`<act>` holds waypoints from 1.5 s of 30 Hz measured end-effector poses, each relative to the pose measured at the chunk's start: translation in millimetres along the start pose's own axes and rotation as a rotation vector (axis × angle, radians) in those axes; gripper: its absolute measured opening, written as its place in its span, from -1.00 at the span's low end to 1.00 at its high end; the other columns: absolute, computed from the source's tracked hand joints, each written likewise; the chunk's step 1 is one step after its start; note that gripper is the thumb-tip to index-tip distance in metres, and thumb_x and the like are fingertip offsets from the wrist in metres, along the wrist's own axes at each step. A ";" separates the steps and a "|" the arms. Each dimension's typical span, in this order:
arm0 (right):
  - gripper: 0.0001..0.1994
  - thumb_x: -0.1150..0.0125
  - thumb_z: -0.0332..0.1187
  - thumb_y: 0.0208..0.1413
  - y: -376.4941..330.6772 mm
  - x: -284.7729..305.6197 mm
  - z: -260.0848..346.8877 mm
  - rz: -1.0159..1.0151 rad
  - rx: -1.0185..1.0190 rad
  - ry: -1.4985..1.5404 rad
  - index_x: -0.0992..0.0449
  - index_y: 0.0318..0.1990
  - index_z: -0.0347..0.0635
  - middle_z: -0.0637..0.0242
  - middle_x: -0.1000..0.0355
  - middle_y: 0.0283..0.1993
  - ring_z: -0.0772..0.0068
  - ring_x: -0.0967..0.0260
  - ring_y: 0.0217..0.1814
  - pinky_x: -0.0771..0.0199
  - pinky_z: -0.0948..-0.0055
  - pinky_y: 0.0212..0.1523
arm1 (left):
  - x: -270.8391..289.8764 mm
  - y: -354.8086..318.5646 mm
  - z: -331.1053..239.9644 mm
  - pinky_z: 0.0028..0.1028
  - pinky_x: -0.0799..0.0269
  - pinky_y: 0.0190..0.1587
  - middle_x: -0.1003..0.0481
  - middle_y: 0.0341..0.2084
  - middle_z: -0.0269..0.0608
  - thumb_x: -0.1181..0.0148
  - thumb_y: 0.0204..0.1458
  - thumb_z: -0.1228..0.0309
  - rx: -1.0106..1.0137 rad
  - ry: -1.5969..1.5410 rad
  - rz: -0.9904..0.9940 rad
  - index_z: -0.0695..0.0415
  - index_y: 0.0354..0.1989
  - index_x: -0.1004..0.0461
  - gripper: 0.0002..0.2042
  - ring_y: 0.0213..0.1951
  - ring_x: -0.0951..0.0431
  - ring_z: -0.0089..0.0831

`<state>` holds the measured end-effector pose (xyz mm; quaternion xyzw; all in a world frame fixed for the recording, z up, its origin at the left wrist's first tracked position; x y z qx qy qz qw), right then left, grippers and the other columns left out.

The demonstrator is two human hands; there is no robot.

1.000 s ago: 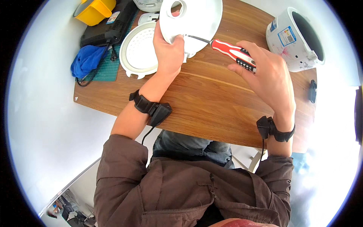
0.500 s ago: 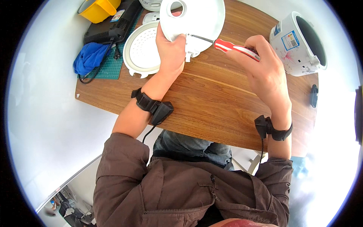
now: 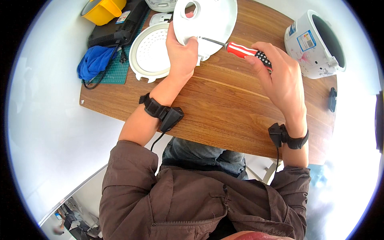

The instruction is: The person assembles a white plastic lid by inserting screws and tightening them with a screwdriver. They then place the lid onto a white appliance body and continue to secure it by tightening additional screws.

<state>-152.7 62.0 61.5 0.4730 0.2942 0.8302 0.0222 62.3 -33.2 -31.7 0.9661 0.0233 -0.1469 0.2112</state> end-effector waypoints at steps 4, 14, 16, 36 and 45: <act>-0.73 -0.40 -0.29 0.13 5.4 2.2 -5.8 -0.045 0.295 -0.056 -0.56 -0.07 -0.15 0.27 -0.47 -0.22 0.14 -0.43 -0.44 -0.48 0.27 -0.43 | 0.1 0.1 1.0 -0.47 -0.42 0.10 -0.46 0.05 -0.11 0.04 -0.01 0.79 0.058 -0.064 -0.014 0.26 0.20 -0.35 -0.48 0.05 -0.49 -0.42; -0.55 -0.42 -0.47 -0.02 -0.7 1.8 7.4 0.013 -0.132 0.032 -0.56 0.09 -0.05 0.32 -0.48 -0.14 0.21 -0.44 -0.12 -0.52 0.29 -0.10 | 0.2 -1.1 5.1 -0.41 -0.44 0.14 -0.45 0.08 -0.11 0.05 0.00 0.80 0.141 -0.199 -0.033 0.25 0.22 -0.33 -0.47 0.09 -0.50 -0.38; -0.53 -0.42 -0.51 -0.04 3.2 5.0 0.0 -0.001 0.024 0.000 -0.55 0.10 -0.06 0.32 -0.48 -0.12 0.19 -0.44 -0.06 -0.52 0.28 -0.08 | 1.0 0.4 6.2 -0.40 -0.44 0.15 -0.44 0.08 -0.11 0.05 0.00 0.80 0.132 -0.182 -0.021 0.26 0.22 -0.33 -0.47 0.10 -0.50 -0.37; -0.55 -0.43 -0.46 0.03 5.1 -0.3 -2.5 -0.055 0.296 -0.096 -0.51 0.12 -0.11 0.21 -0.40 -0.04 0.13 -0.44 -0.08 -0.51 0.21 -0.06 | 5.4 3.1 10.8 -0.22 -0.56 0.16 -0.46 0.13 -0.03 -0.01 0.04 0.81 0.170 -0.202 -0.058 0.26 0.25 -0.30 -0.47 0.15 -0.55 -0.19; -0.59 -0.41 -0.33 0.14 -0.2 1.0 9.1 -0.074 -0.049 0.066 -0.43 0.10 -0.15 0.10 -0.43 -0.06 -0.02 -0.54 -0.16 -0.60 0.19 -0.25 | 2.4 -1.5 8.5 -0.25 -0.52 0.17 -0.47 0.12 -0.05 0.00 0.02 0.82 0.158 -0.184 -0.045 0.25 0.25 -0.33 -0.46 0.14 -0.55 -0.23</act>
Point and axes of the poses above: each hand's wrist, its own y-axis towards the middle knuckle, its own x-axis out of the back of the hand, z = x × y, the point moved 1 cm from there along y, towards the middle knuckle
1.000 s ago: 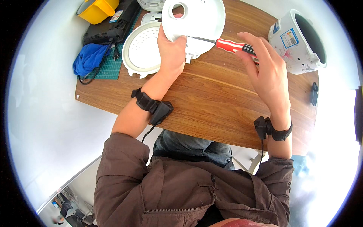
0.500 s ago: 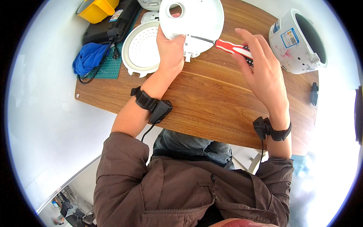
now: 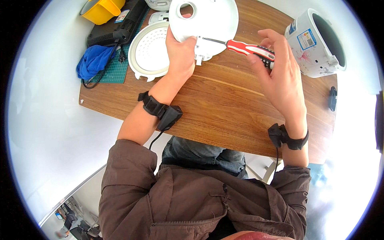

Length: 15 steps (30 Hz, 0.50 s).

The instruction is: The person assembles a white plastic lid by inserting screws and tightening them with a screwdriver. They then place the lid onto a white appliance body and continue to secure it by tightening additional screws.

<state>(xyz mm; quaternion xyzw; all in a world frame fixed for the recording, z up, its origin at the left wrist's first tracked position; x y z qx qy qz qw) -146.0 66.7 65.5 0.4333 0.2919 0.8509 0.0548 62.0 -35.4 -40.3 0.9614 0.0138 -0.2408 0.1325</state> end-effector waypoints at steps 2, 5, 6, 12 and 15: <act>-0.59 -0.37 -0.31 0.19 -0.9 0.1 -2.3 -0.007 0.031 0.026 -0.39 0.13 -0.17 0.08 -0.44 -0.07 -0.01 -0.55 -0.16 -0.59 0.18 -0.25 | -1.0 0.5 -0.9 -0.26 -0.51 0.17 -0.47 0.12 -0.06 0.00 0.01 0.83 0.012 -0.019 -0.011 0.25 0.25 -0.34 -0.45 0.14 -0.54 -0.24; -0.59 -0.34 -0.32 0.22 -1.7 -2.2 -10.5 0.009 0.057 -0.042 -0.36 0.14 -0.19 0.06 -0.45 -0.07 0.00 -0.55 -0.18 -0.58 0.18 -0.25 | -0.7 2.0 0.2 -0.26 -0.51 0.17 -0.47 0.12 -0.05 0.01 0.01 0.83 0.006 -0.020 -0.029 0.26 0.26 -0.33 -0.44 0.14 -0.54 -0.23; -0.59 -0.34 -0.33 0.22 -1.6 -2.7 -12.1 0.019 0.063 -0.083 -0.35 0.14 -0.20 0.06 -0.45 -0.07 0.00 -0.55 -0.19 -0.57 0.18 -0.25 | -1.6 1.9 -0.3 -0.26 -0.51 0.17 -0.47 0.12 -0.05 0.01 0.00 0.84 0.010 -0.025 -0.032 0.26 0.26 -0.33 -0.44 0.13 -0.54 -0.23; -0.61 -0.33 -0.35 0.24 -2.0 -4.6 -8.8 -0.011 -0.030 0.102 -0.36 0.14 -0.20 0.05 -0.45 -0.05 0.00 -0.54 -0.22 -0.56 0.22 -0.26 | -0.4 2.9 -0.9 -0.24 -0.51 0.17 -0.46 0.13 -0.02 0.02 0.01 0.84 0.016 -0.019 -0.072 0.29 0.26 -0.32 -0.44 0.14 -0.54 -0.18; -0.59 -0.32 -0.40 0.23 -1.1 -6.4 -17.7 0.023 0.001 -0.016 -0.35 0.17 -0.20 0.09 -0.42 -0.02 0.03 -0.55 -0.18 -0.57 0.25 -0.23 | -2.2 1.3 -0.5 -0.25 -0.51 0.17 -0.46 0.13 -0.02 0.02 0.01 0.84 0.011 -0.006 -0.074 0.29 0.25 -0.32 -0.44 0.14 -0.54 -0.18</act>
Point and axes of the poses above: each hand's wrist, its own y-axis towards the middle knuckle, its own x-axis out of the back of the hand, z = x × y, the point moved 1 cm from there along y, towards the middle knuckle
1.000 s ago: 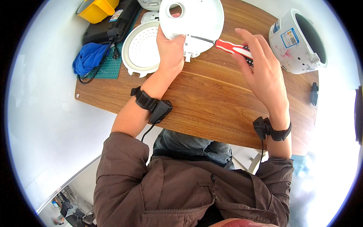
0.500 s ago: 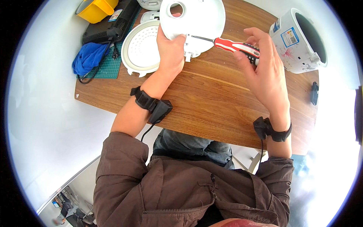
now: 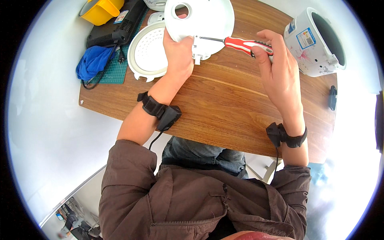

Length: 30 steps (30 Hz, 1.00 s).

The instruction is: The person assembles a white plastic lid by inserting screws and tightening them with a screwdriver. They then place the lid onto a white appliance body and continue to secure it by tightening additional screws.

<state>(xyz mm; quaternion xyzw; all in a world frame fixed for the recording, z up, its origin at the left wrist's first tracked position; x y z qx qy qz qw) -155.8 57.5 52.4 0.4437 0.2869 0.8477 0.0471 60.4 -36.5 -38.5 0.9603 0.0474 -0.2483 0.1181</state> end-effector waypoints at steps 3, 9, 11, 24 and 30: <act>-0.58 -0.32 -0.44 0.22 -0.6 3.4 12.7 -0.044 -0.070 0.128 -0.34 0.19 -0.20 0.11 -0.40 0.00 0.07 -0.55 -0.15 -0.57 0.28 -0.20 | -1.8 -2.8 -3.9 -0.26 -0.51 0.17 -0.46 0.13 -0.01 0.01 0.01 0.84 -0.033 0.023 0.014 0.29 0.25 -0.32 -0.45 0.14 -0.54 -0.19; -0.56 -0.32 -0.45 0.21 -0.3 -1.1 1.9 -0.065 0.041 0.008 -0.33 0.20 -0.19 0.11 -0.40 0.00 0.10 -0.55 -0.16 -0.58 0.27 -0.21 | 1.6 -0.7 0.3 -0.28 -0.51 0.17 -0.46 0.13 -0.01 0.00 0.00 0.83 -0.030 0.021 0.014 0.29 0.25 -0.32 -0.45 0.13 -0.54 -0.21; -0.57 -0.31 -0.43 0.22 0.4 0.5 5.9 -0.048 0.004 0.085 -0.33 0.21 -0.19 0.10 -0.41 -0.02 0.09 -0.55 -0.16 -0.58 0.25 -0.23 | 1.9 0.3 0.2 -0.29 -0.51 0.16 -0.46 0.13 -0.01 0.00 0.00 0.82 -0.034 0.003 0.006 0.28 0.25 -0.33 -0.45 0.13 -0.54 -0.21; -0.68 -0.27 -0.35 0.28 -0.6 2.6 8.1 -0.009 -0.013 0.090 -0.39 0.11 -0.20 0.07 -0.48 -0.06 0.02 -0.54 -0.28 -0.54 0.19 -0.31 | -0.6 -3.6 -5.5 -0.34 -0.41 0.23 -0.42 0.13 -0.06 0.01 0.01 0.79 -0.036 0.033 0.050 0.29 0.27 -0.26 -0.44 0.16 -0.47 -0.29; -0.69 -0.27 -0.34 0.28 -0.6 -4.2 1.8 -0.068 0.008 -0.022 -0.40 0.10 -0.21 0.03 -0.49 -0.09 0.07 -0.53 -0.32 -0.53 0.22 -0.33 | 0.0 -2.0 -4.0 -0.33 -0.39 0.25 -0.40 0.14 -0.05 0.00 0.01 0.78 -0.032 0.028 0.054 0.29 0.29 -0.24 -0.42 0.17 -0.46 -0.28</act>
Point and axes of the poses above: each hand's wrist, its own y-axis towards the middle knuckle, its own x-axis out of the back of the hand, z = x × y, the point moved 1 cm from there along y, towards the middle knuckle
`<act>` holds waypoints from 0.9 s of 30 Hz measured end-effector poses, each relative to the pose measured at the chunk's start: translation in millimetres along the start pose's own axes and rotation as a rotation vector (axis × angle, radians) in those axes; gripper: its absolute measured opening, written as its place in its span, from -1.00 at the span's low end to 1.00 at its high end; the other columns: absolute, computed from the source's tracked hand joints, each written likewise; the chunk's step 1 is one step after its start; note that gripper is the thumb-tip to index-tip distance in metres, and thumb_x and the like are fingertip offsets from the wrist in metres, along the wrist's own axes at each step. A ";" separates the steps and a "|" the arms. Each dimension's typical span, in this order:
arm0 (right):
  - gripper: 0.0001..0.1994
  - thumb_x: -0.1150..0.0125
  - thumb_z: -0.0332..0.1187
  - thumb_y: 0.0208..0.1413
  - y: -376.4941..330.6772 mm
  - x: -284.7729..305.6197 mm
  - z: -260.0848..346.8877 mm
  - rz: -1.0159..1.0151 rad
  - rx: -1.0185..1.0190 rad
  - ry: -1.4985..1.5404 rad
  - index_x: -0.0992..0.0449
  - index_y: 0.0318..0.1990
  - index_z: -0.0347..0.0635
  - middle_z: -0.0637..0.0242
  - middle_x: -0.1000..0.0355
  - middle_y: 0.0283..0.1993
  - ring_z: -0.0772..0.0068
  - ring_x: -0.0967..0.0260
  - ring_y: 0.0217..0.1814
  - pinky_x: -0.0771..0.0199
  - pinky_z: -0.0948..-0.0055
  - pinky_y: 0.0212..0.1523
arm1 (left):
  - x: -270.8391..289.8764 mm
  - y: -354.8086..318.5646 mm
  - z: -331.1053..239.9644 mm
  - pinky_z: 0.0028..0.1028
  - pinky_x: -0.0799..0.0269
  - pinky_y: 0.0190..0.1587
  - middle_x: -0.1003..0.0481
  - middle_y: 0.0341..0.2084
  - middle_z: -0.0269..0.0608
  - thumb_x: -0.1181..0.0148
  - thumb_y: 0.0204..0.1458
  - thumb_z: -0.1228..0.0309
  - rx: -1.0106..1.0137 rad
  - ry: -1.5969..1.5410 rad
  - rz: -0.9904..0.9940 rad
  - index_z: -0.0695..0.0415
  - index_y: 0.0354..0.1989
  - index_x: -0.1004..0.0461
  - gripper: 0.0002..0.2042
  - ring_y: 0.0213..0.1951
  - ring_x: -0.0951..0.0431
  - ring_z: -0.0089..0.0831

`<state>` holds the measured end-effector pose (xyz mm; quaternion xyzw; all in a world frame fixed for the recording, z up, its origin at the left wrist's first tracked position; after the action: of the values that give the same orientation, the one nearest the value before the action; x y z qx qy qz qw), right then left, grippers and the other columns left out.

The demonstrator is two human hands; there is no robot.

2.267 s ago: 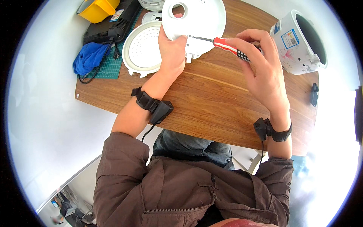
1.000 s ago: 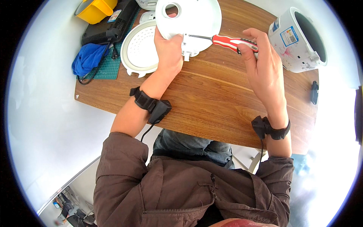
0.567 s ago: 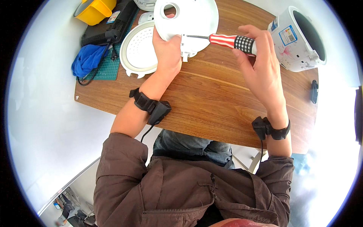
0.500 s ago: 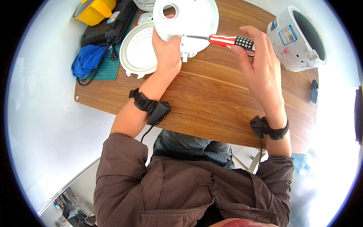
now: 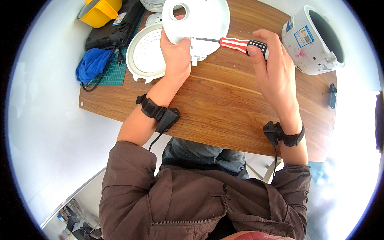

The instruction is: The person assembles a white plastic lid by inserting screws and tightening them with a screwdriver. They then place the lid onto a white appliance body and continue to secure it by tightening additional screws.

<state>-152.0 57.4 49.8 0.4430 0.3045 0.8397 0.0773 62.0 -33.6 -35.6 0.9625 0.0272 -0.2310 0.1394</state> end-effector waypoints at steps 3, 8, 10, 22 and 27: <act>-0.67 -0.30 -0.30 0.27 1.7 -0.8 3.7 -0.007 -0.038 0.188 -0.41 0.09 -0.22 0.02 -0.51 -0.14 0.09 -0.54 -0.31 -0.52 0.24 -0.35 | 3.3 2.1 0.8 -0.32 -0.39 0.26 -0.40 0.15 -0.05 0.00 0.01 0.78 0.001 -0.002 -0.006 0.29 0.30 -0.24 -0.42 0.18 -0.46 -0.28; -0.66 -0.38 -0.26 0.21 1.4 4.7 0.4 0.205 -0.231 0.109 -0.43 0.01 -0.22 0.08 -0.53 -0.28 0.07 -0.57 -0.31 -0.52 0.24 -0.34 | 3.4 3.8 -1.7 -0.33 -0.39 0.25 -0.40 0.14 -0.05 0.00 0.01 0.78 -0.039 0.017 -0.015 0.30 0.29 -0.24 -0.43 0.17 -0.46 -0.29; -0.67 -0.38 -0.24 0.21 2.3 4.7 -0.4 0.169 -0.152 0.102 -0.44 -0.02 -0.22 0.09 -0.54 -0.32 0.05 -0.57 -0.32 -0.52 0.24 -0.34 | 5.6 5.6 -0.9 -0.32 -0.47 0.19 -0.44 0.13 -0.01 -0.01 0.02 0.80 -0.094 0.057 -0.018 0.29 0.26 -0.28 -0.45 0.14 -0.52 -0.25; -0.61 -0.42 -0.08 0.17 -0.7 -0.1 0.1 0.151 -0.085 0.124 -0.52 -0.07 -0.20 0.12 -0.57 -0.35 0.04 -0.54 -0.38 -0.51 0.21 -0.36 | 5.3 8.7 -7.3 -0.39 -0.42 0.18 -0.45 0.11 -0.07 -0.05 0.03 0.76 -0.183 0.080 0.034 0.29 0.24 -0.31 -0.48 0.12 -0.49 -0.35; -0.59 -0.41 -0.01 0.17 -4.0 -11.6 -6.8 0.017 0.042 0.080 -0.60 -0.12 -0.22 0.23 -0.52 -0.51 0.32 -0.50 -0.47 -0.44 0.40 -0.46 | 6.0 8.4 -12.2 -0.40 -0.34 0.22 -0.44 0.13 -0.08 -0.02 0.02 0.74 -0.239 0.119 0.067 0.28 0.23 -0.34 -0.49 0.13 -0.44 -0.37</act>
<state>-151.0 53.0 36.5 0.4130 0.3211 0.8508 0.0485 73.6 -38.3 -25.8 0.9514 0.0307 -0.1640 0.2590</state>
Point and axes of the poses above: each hand's wrist, its own y-axis towards the middle knuckle, its own x-axis out of the back of the hand, z = x × y, the point moved 1 cm from there along y, towards the middle knuckle
